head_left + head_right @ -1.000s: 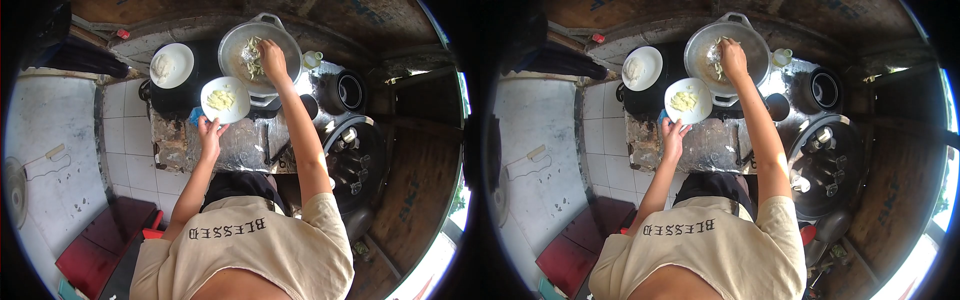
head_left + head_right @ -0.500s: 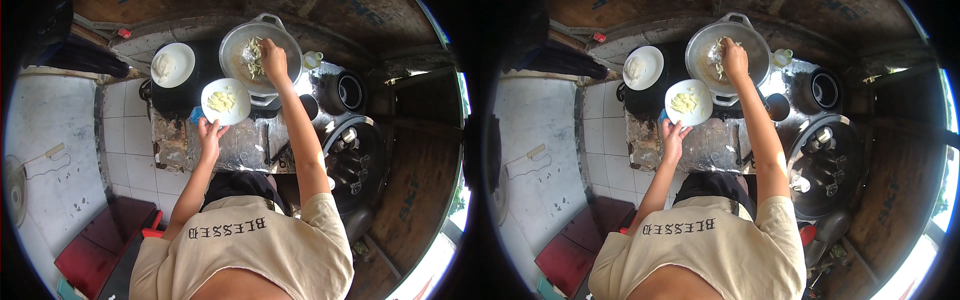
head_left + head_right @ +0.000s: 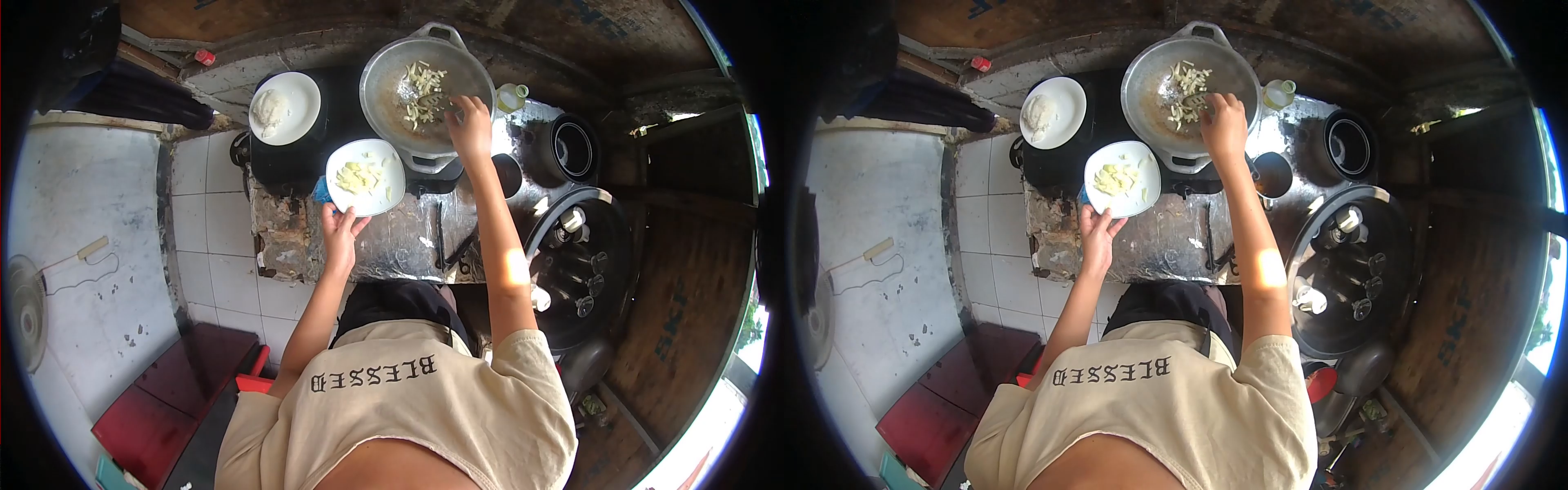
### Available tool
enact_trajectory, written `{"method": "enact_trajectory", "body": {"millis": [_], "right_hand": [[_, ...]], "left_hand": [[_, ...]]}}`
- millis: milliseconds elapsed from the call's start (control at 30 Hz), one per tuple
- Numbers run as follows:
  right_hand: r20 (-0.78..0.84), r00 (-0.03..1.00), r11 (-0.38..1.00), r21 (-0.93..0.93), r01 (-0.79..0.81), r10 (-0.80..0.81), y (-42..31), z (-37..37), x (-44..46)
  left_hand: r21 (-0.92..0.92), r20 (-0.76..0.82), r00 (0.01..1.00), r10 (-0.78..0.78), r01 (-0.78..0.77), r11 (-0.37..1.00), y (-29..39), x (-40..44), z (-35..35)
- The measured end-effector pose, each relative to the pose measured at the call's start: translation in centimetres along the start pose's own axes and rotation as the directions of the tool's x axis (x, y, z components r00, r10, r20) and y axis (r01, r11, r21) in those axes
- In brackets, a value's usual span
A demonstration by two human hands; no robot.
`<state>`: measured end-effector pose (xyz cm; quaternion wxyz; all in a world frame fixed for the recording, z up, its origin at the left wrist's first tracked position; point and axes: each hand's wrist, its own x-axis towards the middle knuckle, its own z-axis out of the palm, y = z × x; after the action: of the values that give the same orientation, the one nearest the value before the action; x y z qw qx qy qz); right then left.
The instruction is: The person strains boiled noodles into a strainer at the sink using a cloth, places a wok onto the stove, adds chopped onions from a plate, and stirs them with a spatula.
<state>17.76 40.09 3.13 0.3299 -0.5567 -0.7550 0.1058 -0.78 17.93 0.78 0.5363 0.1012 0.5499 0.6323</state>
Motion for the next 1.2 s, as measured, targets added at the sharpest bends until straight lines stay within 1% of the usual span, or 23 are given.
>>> {"method": "enact_trajectory", "body": {"millis": [67, 133, 167, 200, 267, 300, 400, 433, 467, 533, 567, 633, 667, 700, 733, 800, 900, 1000, 1033, 1133, 1200], "right_hand": [[0.136, 0.983, 0.975, -0.201, -0.092, 0.12, 1.6, -1.9, -2.8], [0.259, 0.911, 0.893, -0.405, -0.199, 0.321, 3.1, -3.1, -5.3], [0.312, 0.863, 0.867, -0.435, -0.242, 0.398, 4.1, -3.2, -6.4], [0.31, 0.882, 0.914, -0.312, -0.259, 0.356, 5.5, -2.9, -7.1], [0.288, 0.917, 0.961, -0.051, -0.273, 0.276, 8.0, -2.0, -8.6], [0.238, 0.953, 0.98, 0.009, -0.197, 0.19, 8.5, -1.6, -8.9], [0.317, 0.916, 0.963, -0.184, -0.195, 0.246, 5.4, -4.2, -7.5], [0.29, 0.919, 0.958, -0.191, -0.216, 0.265, 4.9, -5.2, -7.1], [0.308, 0.912, 0.952, -0.226, -0.207, 0.272, 3.9, -6.8, -6.4], [0.275, 0.934, 0.962, -0.212, -0.172, 0.227, 3.2, -9.0, -6.0], [0.296, 0.926, 0.953, -0.259, -0.158, 0.234, 2.6, -10.1, -5.8], [0.348, 0.909, 0.946, -0.298, -0.126, 0.23, 1.6, -10.8, -5.6], [0.374, 0.899, 0.943, -0.315, -0.108, 0.228, 1.2, -10.8, -5.6], [0.388, 0.887, 0.942, -0.312, -0.127, 0.248, 1.0, -9.9, -5.6], [0.402, 0.876, 0.938, -0.32, -0.137, 0.265, 1.3, -8.6, -5.7], [0.343, 0.906, 0.951, -0.264, -0.161, 0.249, 1.9, -5.4, -5.5], [0.234, 0.917, 0.943, -0.156, -0.294, 0.325, 2.4, -1.7, -3.9], [0.117, 0.949, 0.956, -0.057, -0.288, 0.292, 2.3, -0.4, -1.4], [0.102, 0.956, 0.96, -0.089, -0.266, 0.274, 2.1, -0.1, -0.8], [0.187, 0.945, 0.951, -0.208, -0.228, 0.267, 1.3, 0.0, -0.9], [0.216, 0.946, 0.956, -0.221, -0.194, 0.242, 1.2, -0.9, -2.3]], "left_hand": [[0.028, -0.012, 1.0, -0.012, 0.013, 1.0, -0.5, -0.2, -1.1], [0.058, -0.011, 0.999, -0.052, 0.053, 0.997, -1.4, -0.7, -2.7], [0.073, -0.009, 0.997, -0.074, 0.075, 0.995, -2.1, -1.1, -3.6], [0.102, -0.01, 0.994, -0.11, 0.111, 0.989, -2.8, -1.6, -4.2], [0.161, -0.016, 0.983, -0.183, 0.183, 0.97, -4.5, -2.6, -5.7], [0.185, -0.031, 0.972, -0.232, 0.234, 0.955, -6.0, -2.8, -6.8], [0.218, -0.035, 0.945, -0.326, 0.325, 0.92, -9.6, -3.5, -9.0], [0.23, -0.032, 0.938, -0.344, 0.342, 0.911, -11.1, -3.4, -10.0], [0.237, -0.042, 0.929, -0.367, 0.366, 0.9, -12.6, -3.0, -11.0], [0.245, -0.058, 0.909, -0.413, 0.414, 0.877, -15.1, -2.3, -12.7], [0.267, -0.101, 0.899, -0.427, 0.438, 0.858, -16.2, -1.8, -13.4], [0.288, -0.178, 0.883, -0.434, 0.468, 0.835, -17.7, -0.8, -14.2], [0.297, -0.217, 0.874, -0.435, 0.484, 0.823, -18.3, -0.4, -14.6], [0.324, -0.26, 0.857, -0.444, 0.511, 0.796, -18.4, -0.1, -14.7], [0.32, -0.261, 0.855, -0.448, 0.514, 0.796, -18.6, 0.2, -15.1], [0.318, -0.262, 0.854, -0.45, 0.517, 0.795, -18.9, 0.9, -15.6], [0.294, -0.371, 0.825, -0.425, 0.539, 0.789, -19.5, 1.7, -15.6], [0.285, -0.449, 0.803, -0.392, 0.545, 0.789, -20.6, 3.0, -16.0], [0.291, -0.469, 0.794, -0.386, 0.552, 0.781, -21.0, 3.0, -16.4], [0.26, -0.509, 0.781, -0.362, 0.54, 0.8, -21.1, 3.0, -16.2], [0.319, -0.542, 0.775, -0.324, 0.547, 0.774, -21.1, 3.1, -16.0]]}}
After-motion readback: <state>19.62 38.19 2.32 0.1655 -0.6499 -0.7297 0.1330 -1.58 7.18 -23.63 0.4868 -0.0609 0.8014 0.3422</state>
